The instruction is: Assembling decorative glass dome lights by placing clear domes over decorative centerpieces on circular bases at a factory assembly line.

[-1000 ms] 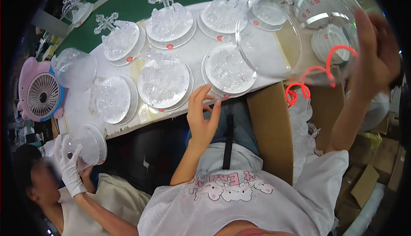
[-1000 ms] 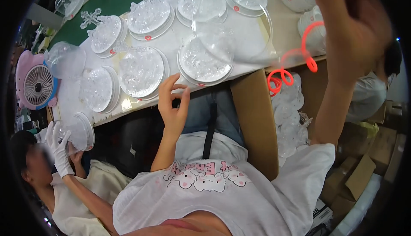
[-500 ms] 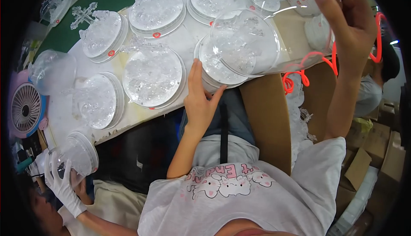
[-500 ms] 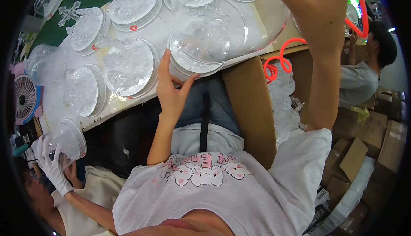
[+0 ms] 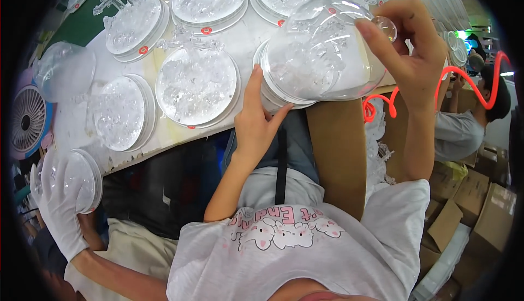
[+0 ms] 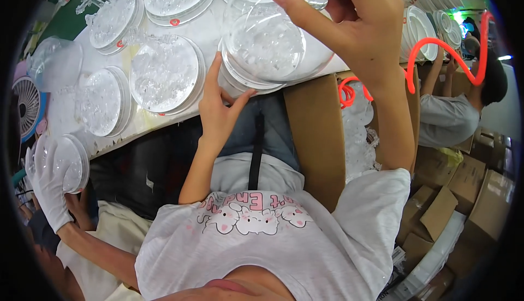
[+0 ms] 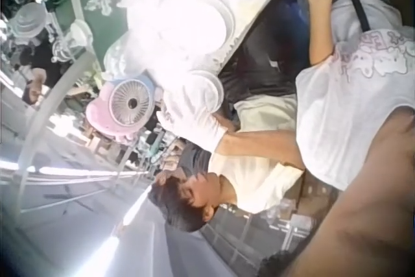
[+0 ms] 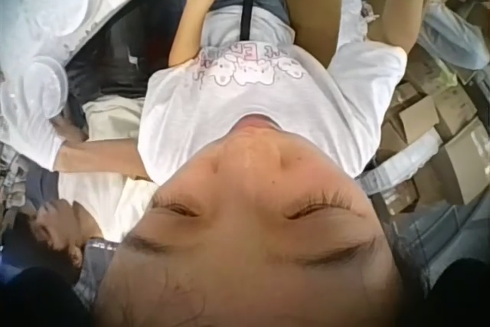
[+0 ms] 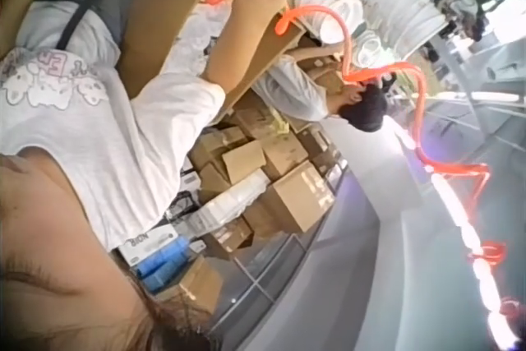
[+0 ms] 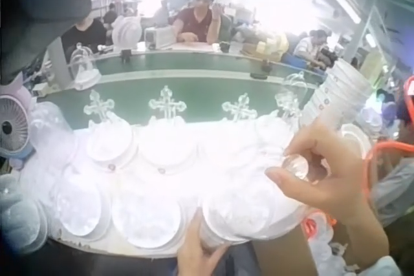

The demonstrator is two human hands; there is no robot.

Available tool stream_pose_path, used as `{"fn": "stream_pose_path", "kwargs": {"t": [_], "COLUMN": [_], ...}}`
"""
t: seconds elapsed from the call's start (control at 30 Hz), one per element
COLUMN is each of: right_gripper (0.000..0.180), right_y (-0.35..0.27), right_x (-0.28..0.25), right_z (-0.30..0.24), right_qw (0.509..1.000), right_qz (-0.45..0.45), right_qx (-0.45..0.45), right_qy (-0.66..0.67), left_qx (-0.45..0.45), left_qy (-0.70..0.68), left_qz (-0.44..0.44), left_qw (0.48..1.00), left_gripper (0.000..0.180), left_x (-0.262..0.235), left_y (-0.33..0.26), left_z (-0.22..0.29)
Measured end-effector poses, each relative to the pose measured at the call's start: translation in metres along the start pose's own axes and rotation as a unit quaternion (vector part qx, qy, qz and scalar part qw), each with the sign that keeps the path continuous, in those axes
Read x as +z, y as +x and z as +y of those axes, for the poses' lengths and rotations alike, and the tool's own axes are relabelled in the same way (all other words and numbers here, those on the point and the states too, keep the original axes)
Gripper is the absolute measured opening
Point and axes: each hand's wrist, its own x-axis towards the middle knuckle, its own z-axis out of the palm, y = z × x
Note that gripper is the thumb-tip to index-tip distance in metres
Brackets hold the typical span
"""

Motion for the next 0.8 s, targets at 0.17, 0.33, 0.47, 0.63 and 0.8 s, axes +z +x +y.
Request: {"fn": "stream_pose_path", "kwargs": {"t": [0.17,0.33,0.47,0.63,0.8], "right_gripper": [0.021,0.022,0.023,0.022,0.019], "right_y": [-0.003,-0.004,-0.004,-0.005,-0.019], "right_x": [0.016,0.011,0.014,0.014,0.007], "right_z": [0.0,-0.002,0.005,0.009,0.002], "right_qw": [1.0,0.999,0.998,0.999,0.998], "right_qz": [0.0,-0.008,-0.012,-0.016,0.002], "right_qx": [-0.026,-0.025,-0.051,-0.048,0.056], "right_qy": [0.004,-0.037,-0.023,-0.006,-0.039], "left_qx": [0.009,0.019,0.021,0.022,0.013], "left_qy": [0.017,0.016,0.031,0.028,0.013], "left_qz": [0.014,0.008,0.009,0.017,0.006], "left_qw": [1.0,1.0,0.999,0.999,1.0], "left_gripper": [0.08,0.078,0.076,0.076,0.077], "left_x": [-0.003,0.0,-0.002,-0.002,0.0], "left_y": [-0.002,-0.001,-0.001,0.0,0.001], "left_z": [-0.005,-0.004,-0.004,-0.004,-0.003]}}
